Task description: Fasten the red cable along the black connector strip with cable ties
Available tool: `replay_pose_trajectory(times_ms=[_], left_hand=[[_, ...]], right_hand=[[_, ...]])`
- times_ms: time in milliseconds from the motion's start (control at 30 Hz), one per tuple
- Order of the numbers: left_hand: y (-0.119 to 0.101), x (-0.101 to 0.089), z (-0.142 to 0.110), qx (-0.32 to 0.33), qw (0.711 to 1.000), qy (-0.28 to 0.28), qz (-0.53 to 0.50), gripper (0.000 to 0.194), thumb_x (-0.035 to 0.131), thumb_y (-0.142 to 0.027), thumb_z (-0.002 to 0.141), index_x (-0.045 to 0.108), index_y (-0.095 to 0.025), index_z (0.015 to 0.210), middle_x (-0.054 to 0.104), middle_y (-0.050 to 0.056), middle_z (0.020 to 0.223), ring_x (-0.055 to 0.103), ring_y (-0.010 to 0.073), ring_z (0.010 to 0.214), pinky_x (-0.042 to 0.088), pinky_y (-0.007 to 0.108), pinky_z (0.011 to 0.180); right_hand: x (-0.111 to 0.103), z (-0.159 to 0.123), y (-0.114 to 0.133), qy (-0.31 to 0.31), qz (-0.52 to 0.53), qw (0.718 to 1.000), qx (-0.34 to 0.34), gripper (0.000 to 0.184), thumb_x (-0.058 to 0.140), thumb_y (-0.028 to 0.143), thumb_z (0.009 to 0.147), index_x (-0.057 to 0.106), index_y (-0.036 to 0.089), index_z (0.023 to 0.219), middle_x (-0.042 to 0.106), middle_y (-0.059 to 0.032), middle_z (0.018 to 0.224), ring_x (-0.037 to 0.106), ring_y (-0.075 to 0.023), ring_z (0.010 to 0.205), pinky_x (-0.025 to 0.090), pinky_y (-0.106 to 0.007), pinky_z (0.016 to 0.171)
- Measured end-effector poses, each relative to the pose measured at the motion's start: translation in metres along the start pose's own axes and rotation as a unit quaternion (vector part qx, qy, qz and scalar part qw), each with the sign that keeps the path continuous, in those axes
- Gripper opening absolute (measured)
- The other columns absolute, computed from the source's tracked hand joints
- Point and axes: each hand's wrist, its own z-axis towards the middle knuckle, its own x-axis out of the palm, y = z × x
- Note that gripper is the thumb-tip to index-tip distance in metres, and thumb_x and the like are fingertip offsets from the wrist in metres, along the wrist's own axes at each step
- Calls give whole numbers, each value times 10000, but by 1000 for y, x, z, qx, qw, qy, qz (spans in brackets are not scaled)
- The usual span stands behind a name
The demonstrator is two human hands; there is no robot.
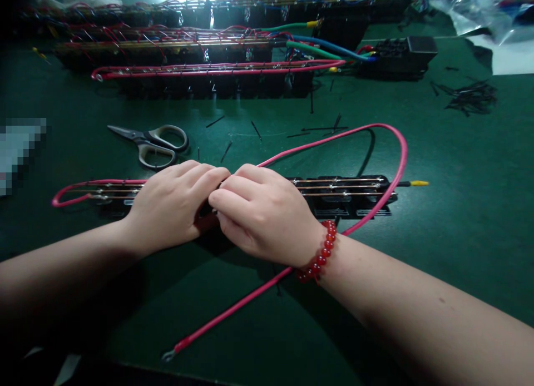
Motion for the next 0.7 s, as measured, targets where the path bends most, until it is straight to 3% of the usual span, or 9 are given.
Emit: replay_pose_trajectory(times_ms=[700], left_hand=[[0, 0, 1, -5, 1000, 13, -8, 322, 468, -268, 893, 542, -148, 1182, 663, 109, 1093, 609, 270, 951, 490, 384, 785]], right_hand=[[0, 0, -1, -1, -7, 1000, -1, 132, 505, 176, 917, 627, 172, 865, 678, -70, 852, 573, -192, 785, 503, -367, 784]])
